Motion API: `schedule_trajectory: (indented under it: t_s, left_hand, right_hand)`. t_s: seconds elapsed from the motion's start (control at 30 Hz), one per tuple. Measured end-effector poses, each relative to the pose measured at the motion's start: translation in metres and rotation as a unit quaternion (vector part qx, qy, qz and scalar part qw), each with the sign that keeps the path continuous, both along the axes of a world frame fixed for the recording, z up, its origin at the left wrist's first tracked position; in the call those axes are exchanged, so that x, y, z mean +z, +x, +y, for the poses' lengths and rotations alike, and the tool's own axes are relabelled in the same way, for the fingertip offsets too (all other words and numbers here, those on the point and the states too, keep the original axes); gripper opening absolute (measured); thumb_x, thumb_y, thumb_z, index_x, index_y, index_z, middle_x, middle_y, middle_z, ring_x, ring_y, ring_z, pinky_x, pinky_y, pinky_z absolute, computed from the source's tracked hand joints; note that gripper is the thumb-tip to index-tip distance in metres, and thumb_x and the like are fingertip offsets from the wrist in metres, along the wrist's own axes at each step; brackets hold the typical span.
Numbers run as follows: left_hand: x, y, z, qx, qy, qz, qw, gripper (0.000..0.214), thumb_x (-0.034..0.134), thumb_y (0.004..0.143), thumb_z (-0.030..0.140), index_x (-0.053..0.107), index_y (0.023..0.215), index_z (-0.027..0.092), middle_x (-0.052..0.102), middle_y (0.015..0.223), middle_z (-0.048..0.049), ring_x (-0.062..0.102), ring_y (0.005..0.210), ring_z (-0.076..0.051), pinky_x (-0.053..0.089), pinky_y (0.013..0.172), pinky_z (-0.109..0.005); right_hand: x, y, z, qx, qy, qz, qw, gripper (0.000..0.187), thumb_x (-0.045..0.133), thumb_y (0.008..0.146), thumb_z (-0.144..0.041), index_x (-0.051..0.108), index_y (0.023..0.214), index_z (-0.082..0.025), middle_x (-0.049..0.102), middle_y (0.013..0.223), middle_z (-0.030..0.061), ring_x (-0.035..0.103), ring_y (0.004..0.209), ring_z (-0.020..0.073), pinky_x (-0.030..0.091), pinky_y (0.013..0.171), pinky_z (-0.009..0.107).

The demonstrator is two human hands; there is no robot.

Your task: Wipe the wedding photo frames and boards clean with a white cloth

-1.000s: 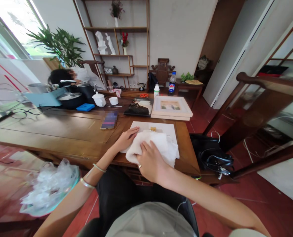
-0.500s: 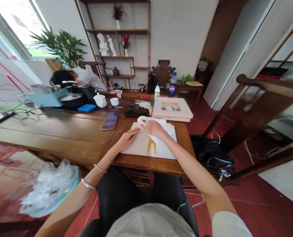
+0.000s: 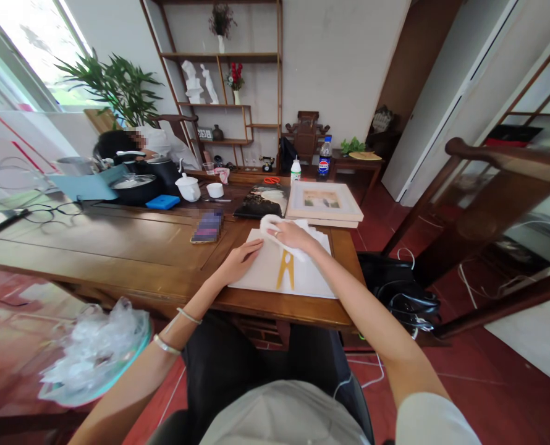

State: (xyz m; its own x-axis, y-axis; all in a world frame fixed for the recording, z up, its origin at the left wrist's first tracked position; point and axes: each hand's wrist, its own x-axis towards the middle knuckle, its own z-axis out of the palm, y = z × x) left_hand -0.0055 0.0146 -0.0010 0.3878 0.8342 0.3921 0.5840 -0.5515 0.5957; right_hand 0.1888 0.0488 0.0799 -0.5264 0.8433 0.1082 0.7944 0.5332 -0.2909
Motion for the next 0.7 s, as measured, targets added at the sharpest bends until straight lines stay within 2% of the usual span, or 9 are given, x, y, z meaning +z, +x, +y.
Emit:
schedule_trajectory:
  t_s: [0.17,0.3,0.43,0.57,0.7]
  left_hand:
    - [-0.001,0.000,-0.001,0.000,-0.005,-0.010,1.000,0.039,0.040,0.087,0.025,0.058,0.120,0.015,0.052,0.132,-0.0089,0.045,0.126,-0.022,0.028,0.111,-0.041]
    - [-0.001,0.001,-0.001,0.001,-0.005,-0.007,1.000,0.039,0.039,0.087,0.025,0.058,0.120,0.013,0.052,0.132,-0.0102,0.046,0.125,-0.022,0.028,0.111,-0.041]
    - [-0.002,0.000,0.000,0.000,-0.002,-0.002,1.000,0.040,0.039,0.088,0.025,0.058,0.120,0.013,0.052,0.133,-0.0104,0.045,0.126,-0.022,0.028,0.111,-0.042]
    - [-0.004,0.000,0.002,0.000,0.009,-0.003,1.000,0.039,0.039,0.088,0.026,0.058,0.120,0.015,0.052,0.132,-0.0083,0.046,0.125,-0.021,0.029,0.110,-0.040]
    - [-0.005,0.000,0.002,-0.001,0.013,0.001,1.000,0.040,0.038,0.089,0.027,0.058,0.120,0.014,0.053,0.132,-0.0088,0.046,0.125,-0.021,0.030,0.110,-0.039]
  right_hand:
    - [-0.006,0.065,-0.018,-0.052,0.005,-0.007,0.999,0.043,0.031,0.094,-0.042,0.063,0.104,-0.015,0.066,0.108,0.0117,0.059,0.098,0.0276,0.041,0.084,0.034]
    - [-0.016,0.094,-0.038,-0.078,0.041,-0.050,0.995,0.040,0.032,0.094,-0.037,0.061,0.110,-0.014,0.063,0.112,0.0127,0.056,0.102,0.0285,0.040,0.087,0.036]
    - [-0.016,0.094,-0.071,-0.027,0.095,-0.096,0.990,0.037,0.036,0.092,-0.029,0.057,0.118,-0.011,0.061,0.115,0.0138,0.053,0.106,0.0279,0.037,0.093,0.038]
    - [0.002,0.078,-0.120,0.051,0.046,-0.110,0.992,0.029,0.043,0.084,-0.016,0.065,0.103,-0.017,0.062,0.113,0.0104,0.051,0.110,0.0265,0.037,0.092,0.036]
    - [0.015,0.066,-0.155,0.079,0.001,-0.119,0.990,0.037,0.045,0.071,-0.005,0.067,0.096,-0.022,0.062,0.113,0.0077,0.053,0.109,0.0251,0.039,0.091,0.034]
